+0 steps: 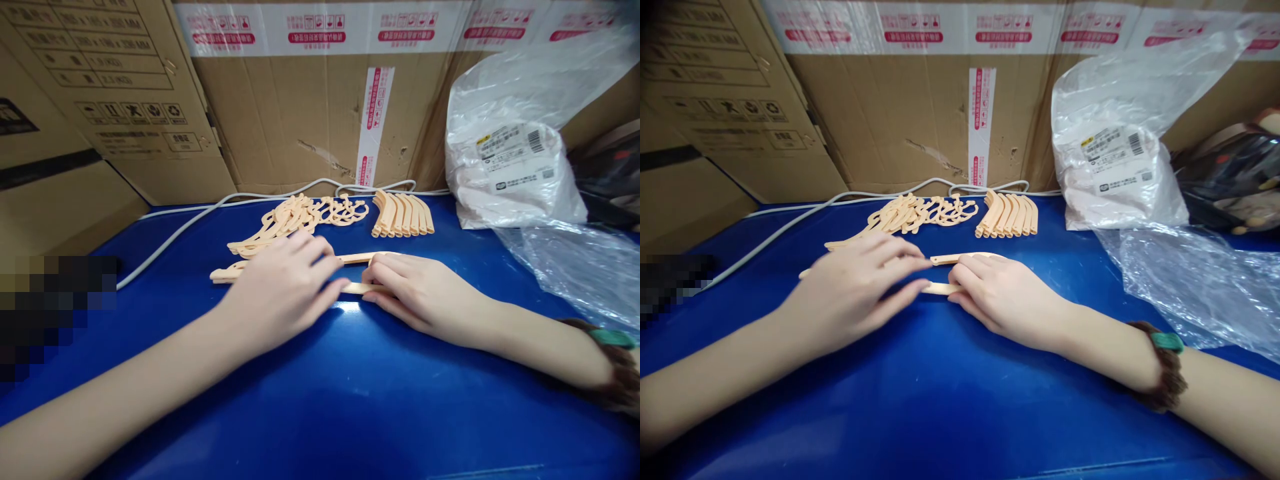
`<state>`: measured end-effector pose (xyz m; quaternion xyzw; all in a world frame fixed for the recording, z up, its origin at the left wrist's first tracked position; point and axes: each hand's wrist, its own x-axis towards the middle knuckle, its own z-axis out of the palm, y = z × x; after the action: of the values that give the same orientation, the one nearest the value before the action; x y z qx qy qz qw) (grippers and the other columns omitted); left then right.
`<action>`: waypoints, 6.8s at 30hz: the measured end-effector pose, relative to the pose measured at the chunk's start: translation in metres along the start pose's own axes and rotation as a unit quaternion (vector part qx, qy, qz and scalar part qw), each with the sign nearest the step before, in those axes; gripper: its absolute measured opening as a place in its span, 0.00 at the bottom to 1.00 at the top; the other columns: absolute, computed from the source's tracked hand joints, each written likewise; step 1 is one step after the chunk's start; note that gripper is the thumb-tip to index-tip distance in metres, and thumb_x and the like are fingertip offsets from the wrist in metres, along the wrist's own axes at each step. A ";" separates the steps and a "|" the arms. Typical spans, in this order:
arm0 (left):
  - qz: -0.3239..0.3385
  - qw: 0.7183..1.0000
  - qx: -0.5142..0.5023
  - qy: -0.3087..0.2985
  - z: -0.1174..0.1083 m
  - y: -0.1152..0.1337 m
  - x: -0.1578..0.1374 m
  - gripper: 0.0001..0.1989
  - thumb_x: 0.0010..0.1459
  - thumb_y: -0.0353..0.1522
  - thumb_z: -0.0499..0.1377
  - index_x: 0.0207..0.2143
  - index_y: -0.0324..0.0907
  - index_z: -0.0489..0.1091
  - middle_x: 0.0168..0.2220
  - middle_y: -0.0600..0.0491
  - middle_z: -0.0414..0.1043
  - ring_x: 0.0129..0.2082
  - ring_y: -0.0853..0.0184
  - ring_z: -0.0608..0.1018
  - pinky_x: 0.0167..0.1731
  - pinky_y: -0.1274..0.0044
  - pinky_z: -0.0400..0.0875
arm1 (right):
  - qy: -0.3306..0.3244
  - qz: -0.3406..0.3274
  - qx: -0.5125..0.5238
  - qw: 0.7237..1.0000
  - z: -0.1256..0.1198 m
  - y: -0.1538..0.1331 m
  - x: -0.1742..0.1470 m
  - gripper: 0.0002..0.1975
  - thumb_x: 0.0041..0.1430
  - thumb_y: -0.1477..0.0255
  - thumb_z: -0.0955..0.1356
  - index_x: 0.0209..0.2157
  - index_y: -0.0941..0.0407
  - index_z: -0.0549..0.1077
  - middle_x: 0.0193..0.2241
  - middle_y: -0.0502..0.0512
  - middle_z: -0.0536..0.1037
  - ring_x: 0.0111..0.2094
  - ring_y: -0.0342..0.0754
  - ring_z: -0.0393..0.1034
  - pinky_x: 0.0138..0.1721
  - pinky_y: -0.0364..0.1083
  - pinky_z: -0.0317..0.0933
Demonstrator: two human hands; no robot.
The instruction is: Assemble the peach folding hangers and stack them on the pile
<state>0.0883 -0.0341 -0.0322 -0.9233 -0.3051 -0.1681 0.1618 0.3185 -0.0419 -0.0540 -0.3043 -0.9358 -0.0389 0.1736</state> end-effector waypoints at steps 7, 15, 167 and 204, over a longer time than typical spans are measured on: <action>-0.243 0.969 0.044 0.019 -0.007 -0.068 0.004 0.16 0.65 0.39 0.51 0.38 0.41 0.75 0.39 0.47 0.75 0.42 0.56 0.73 0.39 0.68 0.68 | 0.067 -0.004 -0.097 0.993 0.000 -0.004 -0.003 0.13 0.70 0.68 0.57 0.37 0.59 0.69 0.28 0.56 0.76 0.27 0.47 0.70 0.29 0.44 0.59; -0.419 0.903 -0.095 -0.025 0.022 -0.126 -0.015 0.18 0.52 0.48 0.61 0.36 0.44 0.77 0.35 0.48 0.78 0.35 0.57 0.77 0.32 0.71 0.65 | 0.017 0.006 -0.081 0.997 -0.003 -0.003 -0.006 0.13 0.71 0.68 0.56 0.39 0.57 0.68 0.29 0.55 0.80 0.26 0.47 0.74 0.27 0.45 0.59; 0.112 0.977 0.156 0.088 0.006 0.005 -0.005 0.16 0.62 0.34 0.54 0.20 0.42 0.62 0.16 0.58 0.64 0.17 0.70 0.70 0.18 0.76 0.53 | -0.027 0.041 0.070 0.996 -0.011 0.000 -0.006 0.14 0.69 0.67 0.61 0.43 0.56 0.76 0.33 0.53 0.79 0.32 0.44 0.74 0.32 0.41 0.61; 0.159 0.980 0.101 0.068 0.009 -0.001 -0.008 0.18 0.64 0.36 0.48 0.22 0.42 0.63 0.16 0.58 0.65 0.16 0.70 0.71 0.16 0.76 0.51 | 0.009 -0.008 0.025 1.000 -0.008 0.003 -0.006 0.15 0.68 0.66 0.61 0.43 0.57 0.77 0.31 0.54 0.78 0.32 0.47 0.69 0.35 0.45 0.57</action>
<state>0.0839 -0.0339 -0.0432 -0.9253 -0.1583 -0.1707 0.2992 0.3275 -0.0441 -0.0485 -0.2916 -0.9375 -0.0192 0.1891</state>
